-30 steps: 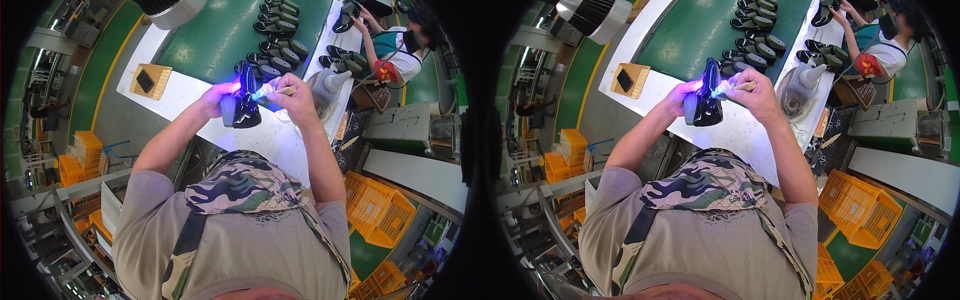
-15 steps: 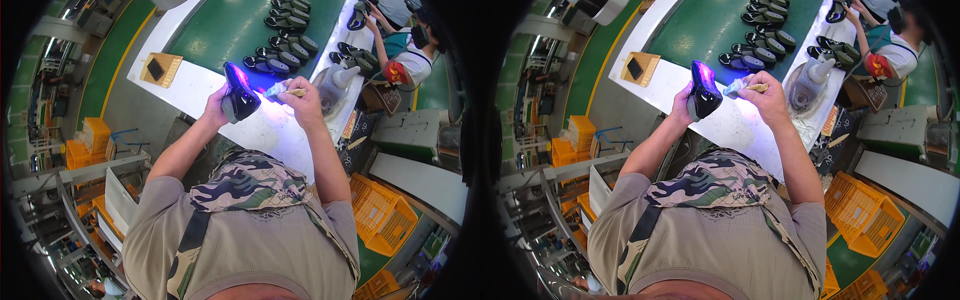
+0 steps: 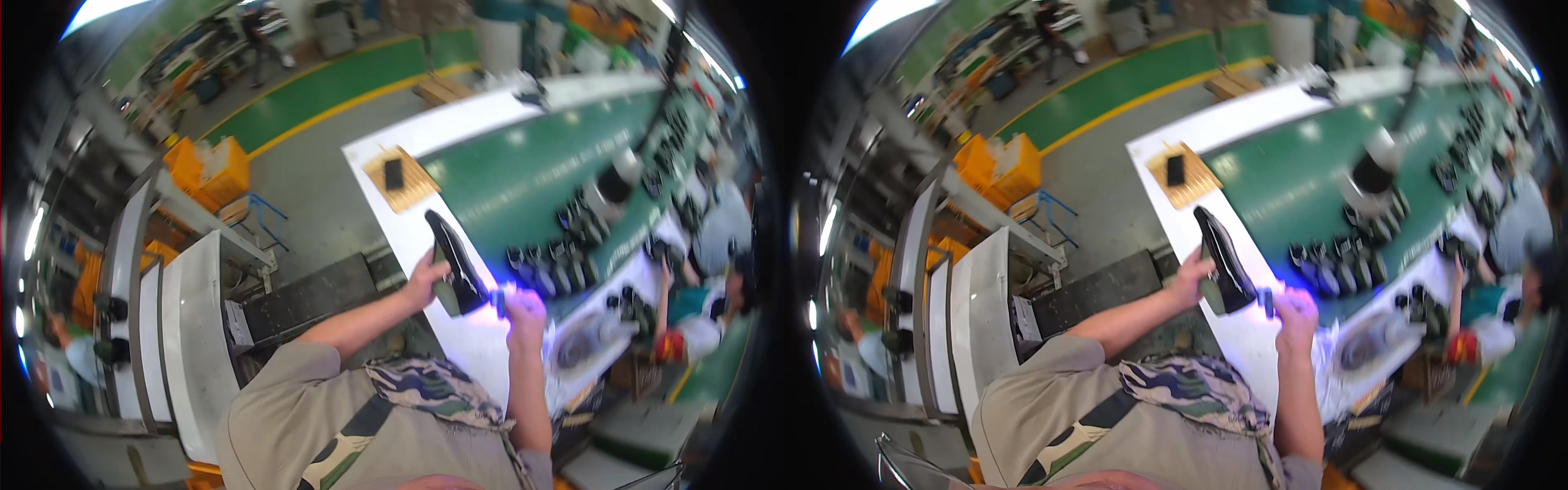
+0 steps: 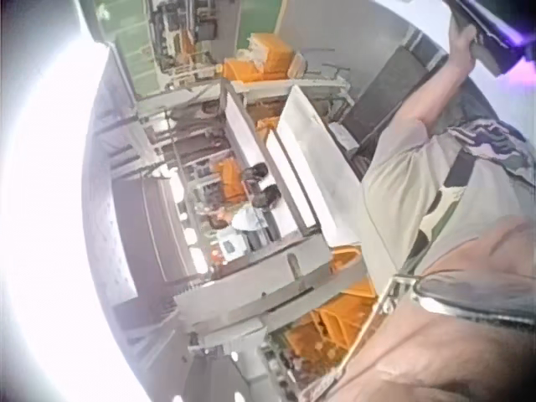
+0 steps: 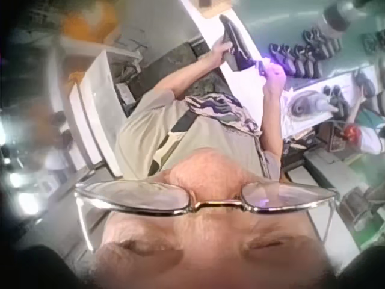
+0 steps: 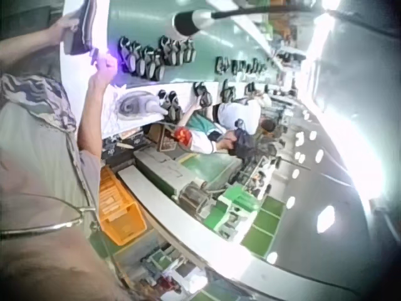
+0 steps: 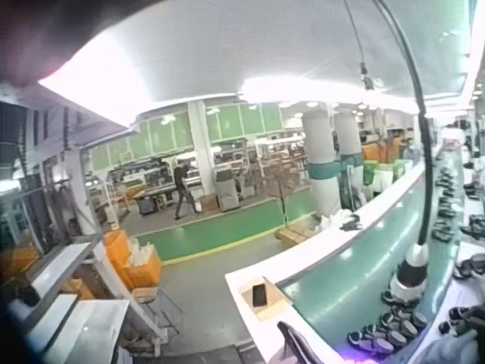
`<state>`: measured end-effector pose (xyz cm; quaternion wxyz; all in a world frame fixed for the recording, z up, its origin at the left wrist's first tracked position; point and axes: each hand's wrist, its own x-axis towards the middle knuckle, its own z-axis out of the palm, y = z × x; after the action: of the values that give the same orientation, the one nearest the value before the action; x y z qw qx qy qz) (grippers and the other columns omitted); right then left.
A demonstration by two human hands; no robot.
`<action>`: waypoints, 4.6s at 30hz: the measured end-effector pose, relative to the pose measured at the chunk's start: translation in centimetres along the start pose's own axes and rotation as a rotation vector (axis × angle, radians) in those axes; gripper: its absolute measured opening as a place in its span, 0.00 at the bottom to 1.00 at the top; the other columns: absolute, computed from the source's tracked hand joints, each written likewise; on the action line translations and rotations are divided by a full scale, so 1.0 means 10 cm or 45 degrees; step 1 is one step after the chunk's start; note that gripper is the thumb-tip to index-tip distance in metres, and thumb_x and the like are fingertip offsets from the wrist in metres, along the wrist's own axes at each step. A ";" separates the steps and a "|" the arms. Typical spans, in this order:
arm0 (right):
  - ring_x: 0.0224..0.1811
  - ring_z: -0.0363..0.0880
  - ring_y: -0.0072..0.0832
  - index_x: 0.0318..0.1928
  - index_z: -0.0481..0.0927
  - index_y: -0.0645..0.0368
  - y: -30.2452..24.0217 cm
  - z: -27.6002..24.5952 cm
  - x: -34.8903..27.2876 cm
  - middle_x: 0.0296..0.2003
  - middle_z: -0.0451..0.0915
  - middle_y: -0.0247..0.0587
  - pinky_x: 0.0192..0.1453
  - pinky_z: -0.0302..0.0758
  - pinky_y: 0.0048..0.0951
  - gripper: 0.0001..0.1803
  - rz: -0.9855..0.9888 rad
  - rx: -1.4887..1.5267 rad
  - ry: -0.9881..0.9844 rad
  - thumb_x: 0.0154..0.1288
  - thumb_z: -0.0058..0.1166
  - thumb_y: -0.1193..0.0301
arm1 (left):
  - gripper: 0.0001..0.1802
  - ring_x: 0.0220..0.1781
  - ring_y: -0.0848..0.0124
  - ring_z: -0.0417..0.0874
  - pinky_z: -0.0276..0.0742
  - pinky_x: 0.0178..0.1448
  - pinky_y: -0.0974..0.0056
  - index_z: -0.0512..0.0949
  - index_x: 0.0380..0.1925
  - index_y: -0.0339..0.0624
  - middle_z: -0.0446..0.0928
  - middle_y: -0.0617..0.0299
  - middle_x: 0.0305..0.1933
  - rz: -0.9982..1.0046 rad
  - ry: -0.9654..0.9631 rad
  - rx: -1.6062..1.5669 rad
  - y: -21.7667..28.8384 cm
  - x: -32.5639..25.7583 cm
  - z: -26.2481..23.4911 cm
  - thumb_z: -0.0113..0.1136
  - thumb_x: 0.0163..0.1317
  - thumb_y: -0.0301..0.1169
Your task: The person repeatedly picks up black shoes from a table, wipes them with a white cloth, and places them on a shelf. The task is performed in a repetitive cycle of picking, cleaning, and placing.
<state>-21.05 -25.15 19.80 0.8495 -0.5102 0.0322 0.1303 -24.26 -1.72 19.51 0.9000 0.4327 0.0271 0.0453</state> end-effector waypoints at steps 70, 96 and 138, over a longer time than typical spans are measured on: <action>0.30 0.78 0.26 0.36 0.76 0.56 -0.17 -1.38 -0.78 0.32 0.81 0.38 0.33 0.77 0.31 0.03 -0.169 0.568 0.905 0.65 0.57 0.74 | 0.24 0.61 0.47 0.74 0.68 0.64 0.36 0.64 0.59 0.37 0.72 0.44 0.59 -1.338 0.317 -0.064 -2.75 1.97 0.15 0.51 0.61 0.25; 0.24 0.75 0.19 0.29 0.76 0.64 -0.72 -0.27 0.48 0.25 0.78 0.35 0.27 0.73 0.23 0.07 -0.394 -0.353 0.282 0.51 0.63 0.79 | 0.31 0.48 0.56 0.83 0.78 0.54 0.58 0.73 0.53 0.33 0.79 0.48 0.49 1.064 -0.916 1.474 0.10 0.75 0.87 0.72 0.47 0.25; 0.39 0.76 0.26 0.30 0.69 0.60 -0.54 0.54 0.18 0.34 0.78 0.41 0.44 0.73 0.28 0.13 -0.698 -0.717 -0.652 0.53 0.63 0.82 | 0.38 0.46 0.67 0.81 0.76 0.55 0.64 0.73 0.52 0.32 0.80 0.56 0.45 -0.846 -0.559 0.570 0.60 -0.03 0.21 0.71 0.34 0.25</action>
<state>-18.38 -22.45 26.65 0.6618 -0.6619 -0.3509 0.0266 -24.71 0.39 25.52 0.7345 0.5838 -0.0179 -0.3456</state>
